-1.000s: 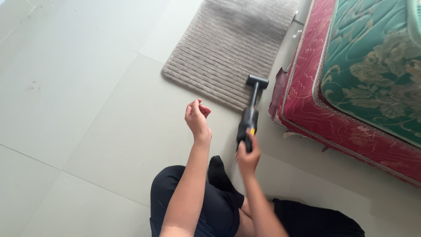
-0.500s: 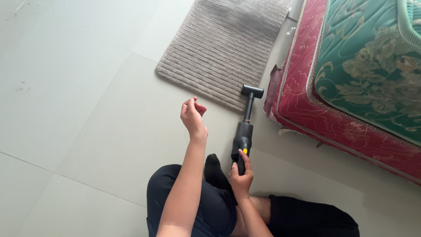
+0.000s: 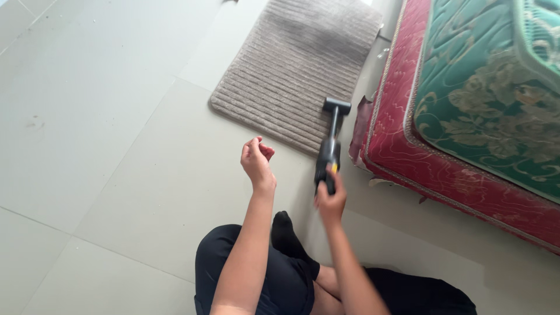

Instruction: The person uses a handheld vacuum cleaner to clean a small grey rug and the floor area underneath a mattress. They move the vacuum back and forth across the rug and then along the base of the mattress.

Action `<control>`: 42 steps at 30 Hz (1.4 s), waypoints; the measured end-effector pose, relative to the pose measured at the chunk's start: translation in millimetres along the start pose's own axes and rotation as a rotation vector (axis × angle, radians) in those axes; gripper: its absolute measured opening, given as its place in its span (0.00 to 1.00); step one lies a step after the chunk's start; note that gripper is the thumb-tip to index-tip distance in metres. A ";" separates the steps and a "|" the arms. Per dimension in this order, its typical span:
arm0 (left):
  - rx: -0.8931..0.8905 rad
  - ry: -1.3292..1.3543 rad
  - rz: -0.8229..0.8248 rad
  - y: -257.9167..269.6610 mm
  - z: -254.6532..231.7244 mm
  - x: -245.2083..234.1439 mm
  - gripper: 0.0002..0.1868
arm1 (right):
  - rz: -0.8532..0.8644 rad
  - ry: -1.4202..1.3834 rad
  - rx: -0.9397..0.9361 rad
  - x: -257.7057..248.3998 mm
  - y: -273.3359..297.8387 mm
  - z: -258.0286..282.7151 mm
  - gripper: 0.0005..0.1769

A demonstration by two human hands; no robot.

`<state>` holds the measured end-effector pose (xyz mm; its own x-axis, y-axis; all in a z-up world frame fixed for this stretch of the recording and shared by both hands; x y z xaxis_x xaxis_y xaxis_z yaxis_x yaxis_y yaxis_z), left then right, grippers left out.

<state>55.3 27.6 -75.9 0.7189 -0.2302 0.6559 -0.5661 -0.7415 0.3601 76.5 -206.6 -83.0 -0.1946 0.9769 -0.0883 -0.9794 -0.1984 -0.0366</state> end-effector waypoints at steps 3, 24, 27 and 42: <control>0.007 0.026 0.012 -1.8 4.4 -1.3 0.08 | -0.086 0.741 -0.716 18.3 95.5 14.6 0.21; 0.006 -0.028 0.018 -1.0 5.6 -3.3 0.08 | 0.126 -0.031 0.338 -32.8 154.8 5.9 0.31; 0.013 -0.037 0.024 -1.7 6.9 -2.0 0.08 | 0.164 -0.046 0.284 -39.5 150.7 14.2 0.30; 0.004 -0.009 -0.001 -3.0 4.1 -4.8 0.08 | 0.192 -0.158 0.164 11.1 48.0 13.2 0.28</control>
<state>55.2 28.4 -82.9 0.7230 -0.2351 0.6496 -0.5637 -0.7443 0.3581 26.6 -204.2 -72.6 -0.3702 0.9256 0.0790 -0.9170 -0.3777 0.1285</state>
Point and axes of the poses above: each hand's wrist, its own y-axis away from the middle knuckle, its own x-axis out of the palm, z = x × y, the point moved 5 cm from there along -y, towards the middle knuckle, and after that the axes turned 5 degrees about z, right-handed, at the moved point
